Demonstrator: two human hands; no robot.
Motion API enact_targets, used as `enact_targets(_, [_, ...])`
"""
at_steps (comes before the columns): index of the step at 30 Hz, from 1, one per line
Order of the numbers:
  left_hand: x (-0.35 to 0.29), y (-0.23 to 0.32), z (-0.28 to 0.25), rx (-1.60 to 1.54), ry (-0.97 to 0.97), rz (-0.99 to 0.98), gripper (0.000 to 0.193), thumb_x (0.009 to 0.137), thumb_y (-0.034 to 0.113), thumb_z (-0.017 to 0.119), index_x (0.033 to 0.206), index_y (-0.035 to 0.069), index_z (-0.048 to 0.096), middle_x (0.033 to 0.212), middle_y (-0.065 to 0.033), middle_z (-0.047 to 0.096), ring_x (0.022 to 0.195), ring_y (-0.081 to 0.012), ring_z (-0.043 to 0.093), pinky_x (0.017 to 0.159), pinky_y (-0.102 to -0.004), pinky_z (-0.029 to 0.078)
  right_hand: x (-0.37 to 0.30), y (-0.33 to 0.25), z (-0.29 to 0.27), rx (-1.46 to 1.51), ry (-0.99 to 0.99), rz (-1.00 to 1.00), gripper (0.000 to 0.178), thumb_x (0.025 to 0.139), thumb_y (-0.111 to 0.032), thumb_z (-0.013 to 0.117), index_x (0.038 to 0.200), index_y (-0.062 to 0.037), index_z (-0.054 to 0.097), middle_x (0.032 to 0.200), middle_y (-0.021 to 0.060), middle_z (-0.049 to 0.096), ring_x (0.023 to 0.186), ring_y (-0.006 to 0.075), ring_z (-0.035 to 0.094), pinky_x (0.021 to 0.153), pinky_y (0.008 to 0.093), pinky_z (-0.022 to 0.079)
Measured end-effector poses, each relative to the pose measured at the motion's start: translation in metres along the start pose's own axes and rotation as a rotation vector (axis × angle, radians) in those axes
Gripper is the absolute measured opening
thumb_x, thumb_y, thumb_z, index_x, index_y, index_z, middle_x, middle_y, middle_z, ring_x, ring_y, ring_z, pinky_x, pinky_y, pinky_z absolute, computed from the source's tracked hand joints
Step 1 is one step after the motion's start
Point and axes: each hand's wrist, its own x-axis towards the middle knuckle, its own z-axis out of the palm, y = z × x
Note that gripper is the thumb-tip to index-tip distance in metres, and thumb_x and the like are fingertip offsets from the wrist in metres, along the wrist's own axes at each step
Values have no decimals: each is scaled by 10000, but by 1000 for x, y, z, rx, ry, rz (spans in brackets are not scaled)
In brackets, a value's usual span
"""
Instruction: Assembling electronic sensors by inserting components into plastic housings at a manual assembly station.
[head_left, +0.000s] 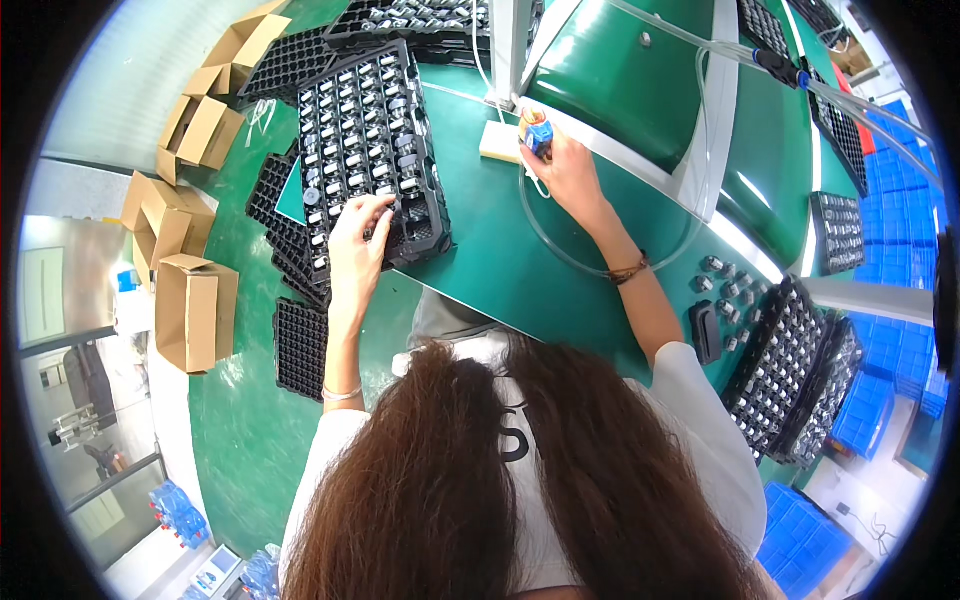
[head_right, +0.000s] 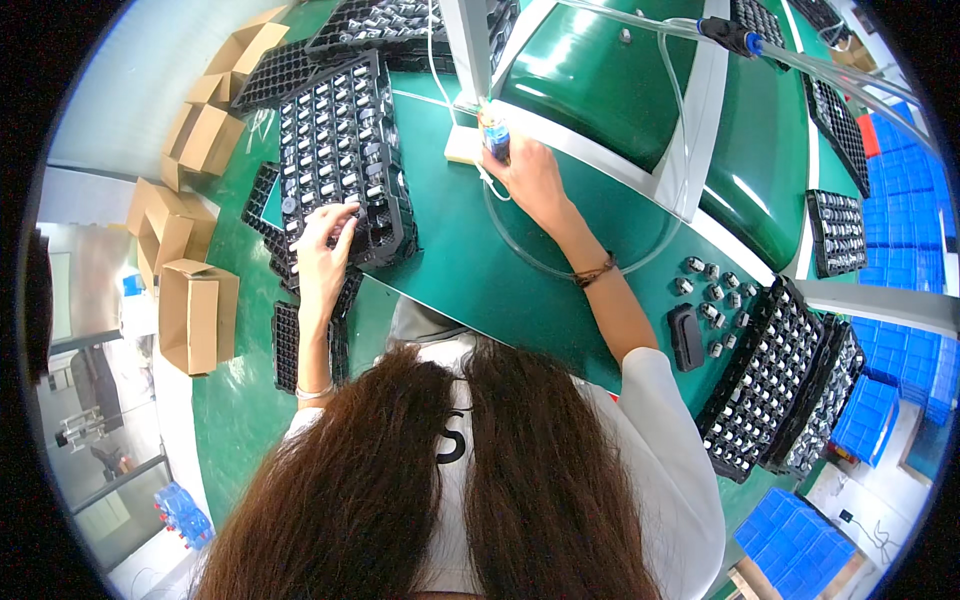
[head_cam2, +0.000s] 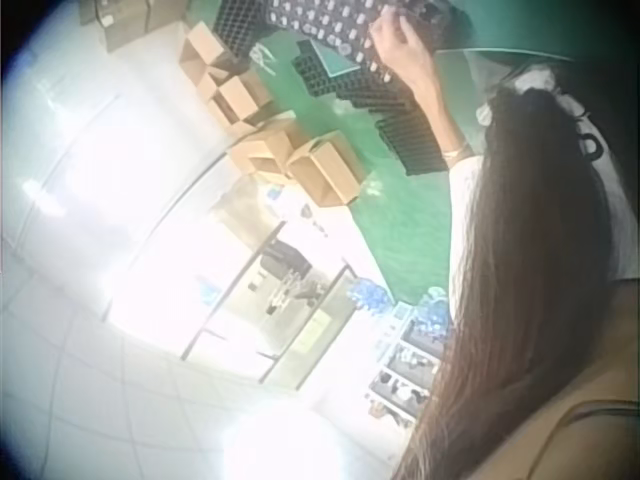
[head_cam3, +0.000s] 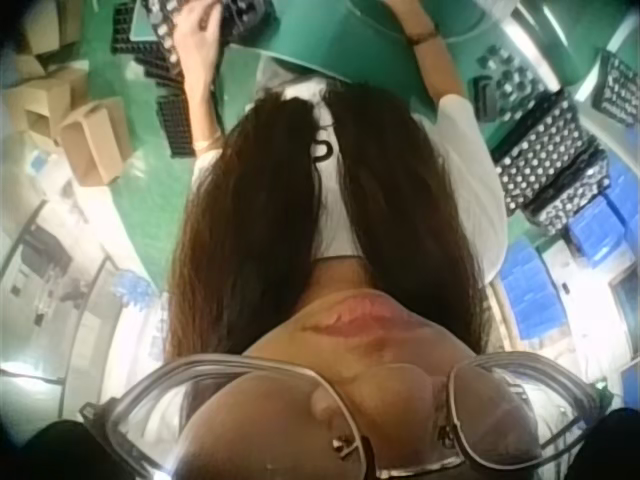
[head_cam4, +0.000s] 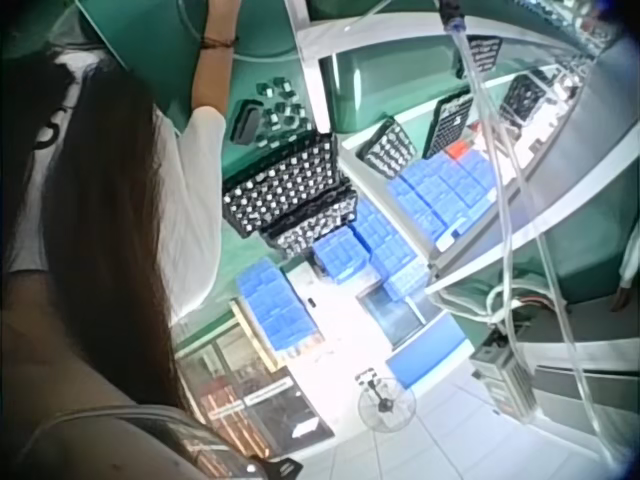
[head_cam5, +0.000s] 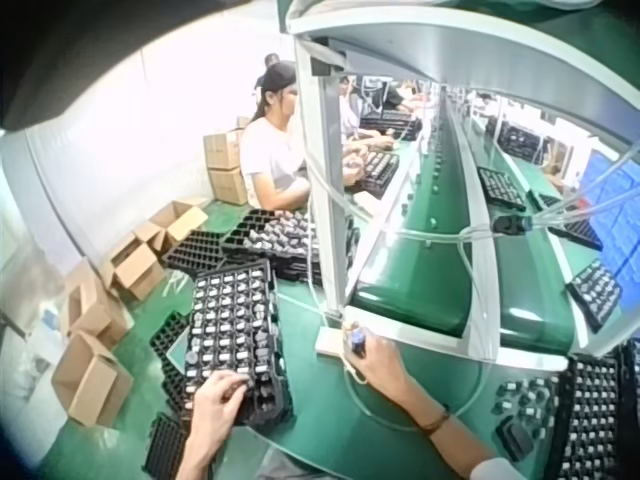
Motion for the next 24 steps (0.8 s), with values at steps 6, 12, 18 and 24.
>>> enact_targets(6, [1,2,2,50,-20,0,193,842,65,596,1034,61,618,953,-87,584,827,-209,601,765,-290,483,0,1,-2,-7,-15,-16,316,805,-254,658,910,22,544,689,177,583,622,336,574,586,392,459])
enact_targets(12, [2,2,2,44,-30,-9,186,848,71,590,1031,60,619,960,-88,586,838,-208,604,768,-294,484,0,3,0,-24,-20,-1,314,804,-246,661,896,29,542,703,182,587,631,336,578,589,394,458])
enact_targets(18, [3,1,3,41,-30,-12,186,852,79,586,1034,60,619,966,-92,591,847,-216,607,773,-296,485,0,3,2,-24,-26,2,298,801,-228,666,900,24,543,690,182,578,628,340,576,583,394,456])
enact_targets(24, [3,0,4,38,-5,19,194,854,54,588,1044,50,627,915,-61,592,773,-143,567,723,-254,457,-1,0,2,3,-2,4,294,798,-224,668,929,13,553,690,177,577,625,334,576,577,389,456])
